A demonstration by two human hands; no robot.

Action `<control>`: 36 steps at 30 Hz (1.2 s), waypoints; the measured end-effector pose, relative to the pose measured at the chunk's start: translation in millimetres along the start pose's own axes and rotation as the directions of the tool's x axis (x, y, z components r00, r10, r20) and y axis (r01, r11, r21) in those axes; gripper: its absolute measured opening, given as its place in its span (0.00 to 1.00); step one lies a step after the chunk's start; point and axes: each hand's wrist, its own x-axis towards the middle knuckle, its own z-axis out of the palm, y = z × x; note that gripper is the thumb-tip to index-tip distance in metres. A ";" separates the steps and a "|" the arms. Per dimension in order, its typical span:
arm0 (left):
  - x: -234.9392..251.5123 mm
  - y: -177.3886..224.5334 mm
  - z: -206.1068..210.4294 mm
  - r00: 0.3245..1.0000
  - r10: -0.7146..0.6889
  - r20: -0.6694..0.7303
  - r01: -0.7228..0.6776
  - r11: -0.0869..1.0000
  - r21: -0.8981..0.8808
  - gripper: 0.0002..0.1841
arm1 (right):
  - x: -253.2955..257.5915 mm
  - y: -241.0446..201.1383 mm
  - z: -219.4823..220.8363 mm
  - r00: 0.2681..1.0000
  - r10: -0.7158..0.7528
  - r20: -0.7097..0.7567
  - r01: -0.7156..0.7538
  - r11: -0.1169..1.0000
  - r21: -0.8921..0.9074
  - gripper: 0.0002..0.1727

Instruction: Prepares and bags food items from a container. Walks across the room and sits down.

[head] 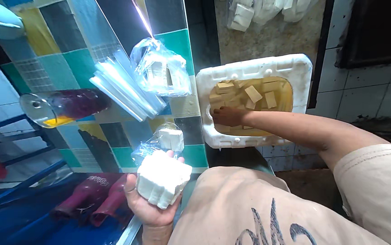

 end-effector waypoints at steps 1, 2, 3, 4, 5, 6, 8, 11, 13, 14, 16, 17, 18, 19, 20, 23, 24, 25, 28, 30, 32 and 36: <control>-0.1 -0.1 0.6 1.000 0.004 0.004 -0.004 1.000 0.003 0.32 | -0.6 1.3 1.5 1.000 0.002 -0.005 -0.002 1.000 -0.004 0.20; -0.5 -0.1 1.1 1.000 0.006 0.002 -0.006 1.000 0.005 0.32 | -1.0 2.6 3.4 1.000 0.013 -0.008 -0.013 1.000 0.009 0.19; -0.8 0.1 0.9 1.000 0.009 -0.001 -0.009 1.000 0.007 0.32 | -2.1 3.5 4.7 0.999 0.032 -0.014 -0.031 0.999 0.041 0.18; -1.0 0.3 0.6 1.000 0.009 -0.005 -0.009 1.000 0.008 0.32 | -4.0 4.2 4.4 0.998 0.064 -0.010 -0.063 0.994 0.086 0.17; -1.2 0.6 -0.1 1.000 0.008 -0.004 -0.008 1.000 0.004 0.32 | -6.4 5.5 2.9 0.994 0.108 -0.001 -0.106 0.983 0.148 0.16; -1.1 1.2 -1.1 1.000 0.004 0.006 -0.004 1.000 -0.001 0.32 | -9.0 8.9 1.3 0.987 0.160 -0.003 -0.155 0.962 0.225 0.17; -0.1 1.9 -3.9 0.999 -0.008 0.036 0.008 1.000 -0.016 0.32 | -16.2 20.1 -8.2 0.956 0.283 -0.071 -0.232 0.885 0.405 0.20; 0.7 0.3 -4.0 1.000 -0.019 0.025 0.019 1.000 -0.005 0.32 | -30.0 34.2 -33.4 0.850 0.451 -0.272 -0.260 0.809 0.528 0.23; 2.2 -0.1 -4.4 0.998 -0.046 0.048 0.048 0.998 -0.033 0.32 | -38.9 24.5 -54.1 0.758 0.569 -0.317 -0.387 0.785 0.484 0.27; 2.7 0.0 -4.0 0.996 -0.060 0.059 0.063 0.997 -0.042 0.32 | -39.7 18.1 -57.6 0.733 0.583 -0.351 -0.417 0.792 0.445 0.25; 3.6 -0.1 -1.6 0.996 -0.066 0.061 0.068 0.997 -0.027 0.31 | -33.8 14.8 -47.4 0.798 0.436 -0.416 -0.325 0.893 0.311 0.20; 3.9 -0.1 -0.4 0.995 -0.070 0.066 0.071 0.997 -0.019 0.31 | -30.0 12.6 -41.1 0.879 0.335 -0.340 -0.257 0.932 0.255 0.19; 4.5 -0.2 1.2 0.995 -0.073 0.071 0.074 0.997 -0.012 0.31 | -25.6 8.3 -35.1 0.946 0.251 -0.208 -0.204 0.953 0.222 0.21; 5.3 -0.5 3.0 0.995 -0.076 0.070 0.076 0.997 -0.002 0.30 | -19.8 3.8 -25.9 0.979 0.186 -0.087 -0.166 0.966 0.200 0.25; 6.3 -0.6 4.9 0.994 -0.082 0.075 0.082 0.997 0.001 0.30 | -14.9 -1.0 -16.1 0.990 0.141 0.005 -0.139 0.974 0.179 0.29; 10.6 -0.6 7.7 0.988 -0.104 0.116 0.111 0.993 -0.050 0.30 | -4.2 -4.9 12.3 0.997 0.042 0.070 -0.050 0.992 0.118 0.30; 12.2 -0.5 8.7 0.986 -0.107 0.129 0.115 0.992 -0.057 0.30 | -2.7 -4.6 18.8 0.999 0.021 0.044 -0.025 0.994 0.103 0.28; 13.8 0.0 9.1 0.983 -0.115 0.146 0.125 0.990 -0.061 0.31 | -2.2 -4.5 22.6 0.999 0.007 0.037 -0.010 0.997 0.082 0.27; 17.5 0.7 12.0 0.976 -0.128 0.174 0.141 0.988 -0.064 0.31 | -4.9 -7.3 31.7 0.999 -0.038 -0.001 0.038 0.998 0.055 0.25; 19.0 0.8 14.2 0.973 -0.132 0.189 0.146 0.987 -0.065 0.31 | -4.9 -9.2 36.6 0.998 -0.058 -0.015 0.058 0.996 0.062 0.22; 19.7 0.4 16.6 0.975 -0.131 0.179 0.143 0.988 -0.059 0.31 | -2.2 -8.4 39.3 0.997 -0.072 -0.039 0.074 0.995 0.059 0.19; 21.5 0.2 19.4 0.979 -0.136 0.149 0.147 0.987 -0.062 0.31 | 3.6 -14.9 28.6 0.998 0.026 0.051 -0.034 0.986 0.162 0.17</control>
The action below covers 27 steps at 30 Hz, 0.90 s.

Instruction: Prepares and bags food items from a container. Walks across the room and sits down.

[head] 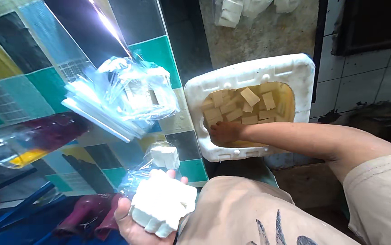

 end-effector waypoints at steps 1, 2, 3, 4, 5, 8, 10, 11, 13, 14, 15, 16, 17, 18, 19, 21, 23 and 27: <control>0.3 0.3 1.0 1.000 0.005 -0.004 -0.005 1.000 0.002 0.31 | 0.5 -1.3 -3.0 0.999 0.034 0.031 -0.035 0.999 0.035 0.17; 0.3 1.1 1.2 1.000 0.007 -0.003 -0.007 1.000 -0.002 0.31 | -0.6 -1.3 -6.3 0.998 0.041 0.054 -0.044 0.998 0.050 0.16; 0.2 2.0 1.3 1.000 0.007 0.003 -0.007 1.000 -0.005 0.31 | -2.8 -0.5 -10.0 0.996 0.050 0.070 -0.055 0.996 0.064 0.15; -0.1 2.6 1.2 1.000 0.008 0.008 -0.008 1.000 -0.009 0.31 | -6.3 0.0 -16.2 0.992 0.084 0.096 -0.093 0.991 0.093 0.15; -0.4 2.8 1.0 1.000 0.013 0.009 -0.013 1.000 -0.011 0.31 | -9.1 3.0 -21.3 0.988 0.122 0.092 -0.133 0.982 0.134 0.15; 0.3 3.2 -0.4 0.999 0.013 0.034 -0.012 0.999 -0.030 0.31 | -16.3 16.8 -47.7 0.972 0.225 -0.074 -0.193 0.935 0.296 0.23; 1.4 3.1 0.9 0.999 0.007 0.044 -0.005 0.999 -0.033 0.31 | -21.7 20.7 -74.1 0.938 0.283 -0.199 -0.192 0.903 0.383 0.32; 1.8 3.5 1.6 0.999 0.003 0.050 -0.001 0.999 -0.037 0.31 | -24.8 21.3 -83.6 0.920 0.298 -0.253 -0.180 0.898 0.402 0.32; 1.9 6.0 1.5 0.998 -0.008 0.056 0.011 0.999 -0.039 0.31 | -34.6 18.5 -96.8 0.904 0.347 -0.249 -0.235 0.891 0.389 0.28; 2.3 6.6 2.3 0.999 -0.007 0.054 0.009 0.999 -0.034 0.31 | -41.6 16.8 -102.2 0.894 0.403 -0.194 -0.315 0.875 0.368 0.26; 2.6 6.7 3.4 0.999 -0.002 0.047 0.003 1.000 -0.021 0.31 | -50.3 13.5 -107.8 0.868 0.479 -0.129 -0.410 0.840 0.356 0.24; 3.1 6.7 4.0 0.999 0.004 0.043 -0.004 1.000 -0.009 0.30 | -60.3 9.9 -112.2 0.824 0.560 -0.081 -0.501 0.789 0.355 0.22; 3.6 6.8 4.1 0.999 0.003 0.047 -0.003 1.000 -0.005 0.30 | -69.1 9.3 -112.5 0.771 0.632 -0.077 -0.570 0.739 0.358 0.21; 4.2 6.8 4.3 0.999 0.004 0.050 -0.004 1.000 -0.005 0.30 | -76.7 11.5 -110.1 0.717 0.690 -0.097 -0.624 0.698 0.353 0.20; 4.6 6.4 4.8 0.999 0.008 0.042 -0.008 1.000 -0.004 0.30 | -83.4 13.6 -109.1 0.666 0.740 -0.094 -0.674 0.650 0.350 0.19; 5.5 5.3 4.8 0.999 0.003 0.043 -0.002 0.999 -0.035 0.31 | -96.9 10.7 -114.8 0.587 0.810 -0.003 -0.760 0.552 0.342 0.19; 5.7 5.3 3.2 0.998 0.001 0.057 0.002 0.999 -0.053 0.31 | -102.6 8.8 -113.7 0.517 0.855 0.029 -0.812 0.480 0.333 0.20; 3.6 5.4 -0.4 0.999 0.023 0.038 -0.021 0.998 -0.059 0.31 | -98.7 8.2 -95.4 0.428 0.900 0.088 -0.849 0.366 0.381 0.23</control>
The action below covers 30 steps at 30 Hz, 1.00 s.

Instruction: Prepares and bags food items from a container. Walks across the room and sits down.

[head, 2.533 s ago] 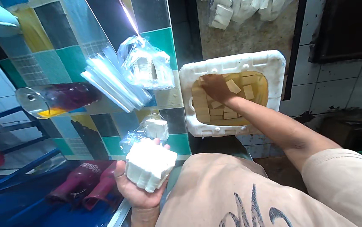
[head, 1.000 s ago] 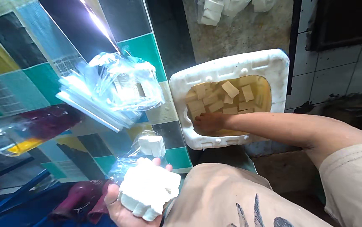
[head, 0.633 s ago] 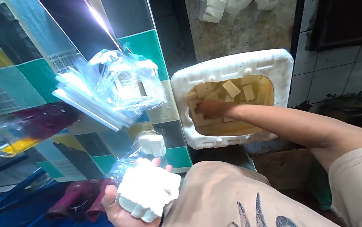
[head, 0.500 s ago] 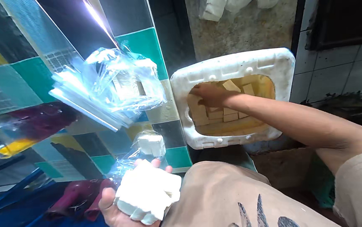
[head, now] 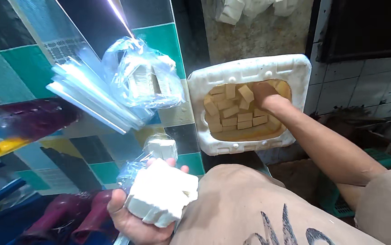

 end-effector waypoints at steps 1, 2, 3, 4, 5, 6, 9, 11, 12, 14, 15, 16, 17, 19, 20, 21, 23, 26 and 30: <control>-1.1 0.2 -0.3 1.000 0.013 -0.023 -0.013 1.000 0.018 0.32 | 3.1 2.6 6.1 1.000 0.008 -0.017 -0.007 0.999 0.035 0.24; -2.2 0.4 -0.7 0.999 0.020 -0.045 -0.018 0.999 0.035 0.32 | 7.8 7.2 12.0 0.999 0.012 -0.051 -0.009 0.998 0.069 0.26; -3.2 0.5 -1.4 0.999 0.023 -0.048 -0.021 0.999 0.043 0.32 | 12.3 12.4 15.8 0.996 0.022 -0.091 -0.013 0.995 0.095 0.28; -4.4 0.4 -2.5 0.999 0.030 -0.040 -0.028 0.998 0.053 0.32 | 15.4 17.2 18.3 0.991 0.037 -0.133 -0.021 0.993 0.119 0.28; -5.9 0.1 -3.1 0.998 0.042 -0.044 -0.039 0.997 0.059 0.32 | 16.3 20.0 19.4 0.987 0.058 -0.150 -0.035 0.988 0.147 0.28; -7.0 0.0 -3.6 0.997 0.055 -0.048 -0.052 0.997 0.064 0.32 | 16.2 20.8 21.0 0.986 0.082 -0.146 -0.057 0.984 0.170 0.28; -10.9 0.6 -4.6 0.995 0.088 -0.049 -0.083 0.993 0.085 0.34 | 26.1 23.5 36.5 0.979 0.104 -0.177 -0.041 0.944 0.328 0.23; -15.7 1.9 -4.2 0.995 0.100 -0.022 -0.098 0.991 0.093 0.34 | 34.8 23.6 48.5 0.961 0.088 -0.263 0.041 0.894 0.446 0.25; -19.2 2.6 -4.2 0.994 0.112 -0.006 -0.111 0.989 0.101 0.34 | 36.0 22.6 53.5 0.948 0.079 -0.308 0.081 0.876 0.476 0.24; -26.8 3.9 -4.9 0.990 0.138 0.015 -0.138 0.984 0.109 0.33 | 35.4 19.9 60.9 0.919 0.055 -0.389 0.162 0.849 0.503 0.23; -30.5 4.2 -5.3 0.988 0.157 0.013 -0.157 0.981 0.117 0.33 | 34.8 18.5 61.8 0.912 0.030 -0.409 0.193 0.849 0.492 0.24; -34.2 4.5 -6.3 0.985 0.175 0.013 -0.175 0.977 0.119 0.33 | 35.0 17.5 61.5 0.909 -0.004 -0.417 0.217 0.859 0.464 0.25; -38.1 4.8 -7.4 0.982 0.190 0.009 -0.189 0.974 0.123 0.32 | 36.1 17.4 60.2 0.909 -0.038 -0.415 0.231 0.874 0.427 0.25; -45.6 4.9 -9.4 0.977 0.211 -0.023 -0.207 0.972 0.114 0.33 | 41.3 22.6 56.2 0.927 -0.071 -0.369 0.226 0.889 0.398 0.28; -48.7 4.9 -10.3 0.976 0.217 -0.038 -0.211 0.970 0.118 0.33 | 43.7 26.5 52.8 0.942 -0.060 -0.330 0.204 0.882 0.424 0.28; -51.3 5.1 -11.6 0.975 0.220 -0.041 -0.214 0.970 0.111 0.33 | 44.0 29.1 48.0 0.959 -0.033 -0.283 0.171 0.860 0.480 0.25; -55.9 4.6 -13.6 0.972 0.227 -0.060 -0.221 0.970 0.099 0.33 | 32.7 30.5 36.5 0.985 0.001 -0.175 0.112 0.767 0.632 0.22; -61.1 2.8 -14.6 0.973 0.219 -0.069 -0.215 0.975 0.061 0.30 | 2.4 25.5 24.8 0.993 -0.072 -0.097 0.120 0.503 0.856 0.23; -68.4 1.3 -14.6 0.974 0.221 -0.047 -0.221 0.975 0.003 0.30 | -32.6 14.9 20.6 0.972 -0.180 -0.152 0.213 0.398 0.892 0.23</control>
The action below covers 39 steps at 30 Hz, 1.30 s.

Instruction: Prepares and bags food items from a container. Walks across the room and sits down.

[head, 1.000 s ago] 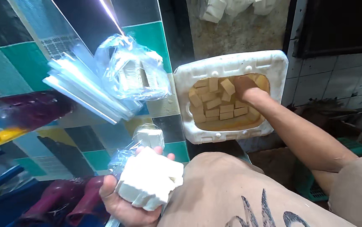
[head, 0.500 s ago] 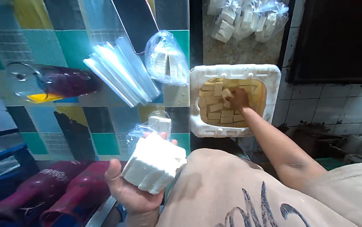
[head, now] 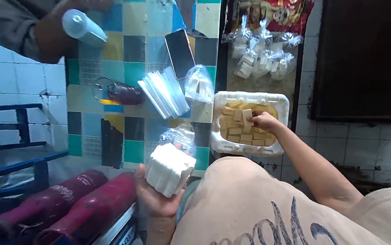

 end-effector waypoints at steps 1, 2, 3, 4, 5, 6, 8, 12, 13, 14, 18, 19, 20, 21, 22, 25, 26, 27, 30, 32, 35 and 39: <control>-2.4 0.2 0.9 1.000 0.008 -0.002 -0.008 1.000 -0.011 0.29 | -11.0 -4.4 1.6 0.999 -0.035 0.030 0.035 0.999 0.001 0.22; -4.3 0.5 1.0 1.000 0.018 -0.001 -0.018 1.000 -0.025 0.29 | -23.0 -9.4 2.5 0.995 -0.078 0.063 0.077 0.997 0.018 0.20; -5.7 0.7 0.8 1.000 0.029 -0.008 -0.030 0.999 -0.040 0.29 | -33.4 -16.0 3.3 0.987 -0.130 0.099 0.125 0.991 0.056 0.17; -7.3 0.8 0.8 0.999 0.037 -0.023 -0.039 0.998 -0.056 0.29 | -43.0 -24.3 6.3 0.972 -0.192 0.133 0.180 0.979 0.101 0.14; -8.5 0.8 0.8 0.998 0.045 -0.043 -0.048 0.997 -0.062 0.29 | -53.0 -37.6 13.8 0.953 -0.252 0.167 0.231 0.964 0.134 0.12; -9.6 1.0 -0.2 0.997 0.051 -0.053 -0.054 0.997 -0.061 0.30 | -61.3 -53.9 26.0 0.931 -0.309 0.192 0.283 0.947 0.153 0.10; -10.8 1.9 -4.1 0.998 0.054 -0.041 -0.056 0.997 -0.054 0.33 | -70.2 -83.8 58.7 0.877 -0.437 0.198 0.411 0.898 0.160 0.10; -12.0 7.6 -9.1 0.999 0.052 0.012 -0.051 0.995 -0.089 0.35 | -41.3 -117.6 125.8 0.678 -0.723 0.130 0.732 0.680 -0.036 0.17; -13.2 9.5 -9.4 0.998 0.057 0.002 -0.056 0.995 -0.086 0.35 | -34.5 -120.6 137.0 0.657 -0.747 0.103 0.753 0.640 -0.153 0.18; -14.1 11.8 -10.0 0.998 0.062 -0.002 -0.062 0.994 -0.092 0.35 | -32.1 -122.4 144.8 0.650 -0.757 0.060 0.738 0.611 -0.286 0.19; -14.8 21.5 -16.2 0.996 0.083 0.016 -0.079 0.984 -0.162 0.33 | -35.7 -119.3 150.9 0.649 -0.755 -0.087 0.583 0.568 -0.581 0.20; -14.6 23.2 -18.1 0.997 0.082 0.014 -0.078 0.981 -0.178 0.33 | -34.9 -117.3 149.1 0.647 -0.758 -0.083 0.570 0.554 -0.607 0.19; -14.4 25.0 -19.3 0.997 0.082 0.005 -0.079 0.979 -0.189 0.32 | -34.6 -116.8 148.4 0.653 -0.753 -0.073 0.562 0.547 -0.620 0.19; -13.9 27.1 -20.5 0.997 0.078 -0.002 -0.077 0.977 -0.197 0.32 | -34.3 -117.7 149.6 0.663 -0.746 -0.069 0.558 0.553 -0.619 0.20; -13.1 29.5 -21.9 0.997 0.071 -0.008 -0.072 0.979 -0.192 0.33 | -33.4 -119.7 152.6 0.677 -0.732 -0.080 0.551 0.575 -0.604 0.20; -11.5 37.6 -25.3 0.998 0.055 -0.002 -0.054 0.983 -0.176 0.33 | -32.4 -128.8 163.7 0.739 -0.654 -0.159 0.465 0.667 -0.582 0.22; -11.3 40.6 -26.2 0.999 0.050 0.005 -0.048 0.983 -0.179 0.33 | -33.0 -131.3 165.2 0.765 -0.622 -0.164 0.416 0.673 -0.612 0.23; -10.8 43.5 -26.8 0.999 0.046 0.011 -0.043 0.983 -0.180 0.33 | -34.3 -133.9 165.4 0.799 -0.582 -0.150 0.357 0.662 -0.659 0.22; -8.3 49.4 -28.7 0.999 0.035 0.019 -0.031 0.982 -0.185 0.33 | -32.4 -135.4 162.7 0.871 -0.473 -0.130 0.240 0.642 -0.729 0.21; -7.0 51.5 -29.7 1.000 0.026 0.004 -0.024 0.982 -0.186 0.34 | -20.6 -132.7 162.1 0.891 -0.417 -0.180 0.240 0.769 -0.592 0.23; -7.3 52.0 -32.9 0.999 0.014 -0.038 -0.020 0.985 -0.172 0.34 | -5.6 -130.2 165.0 0.928 -0.301 -0.218 0.215 0.913 -0.347 0.26; -7.8 53.4 -36.4 0.999 0.010 -0.047 -0.018 0.985 -0.172 0.33 | 1.4 -129.3 168.3 0.920 -0.277 -0.279 0.159 0.912 -0.378 0.26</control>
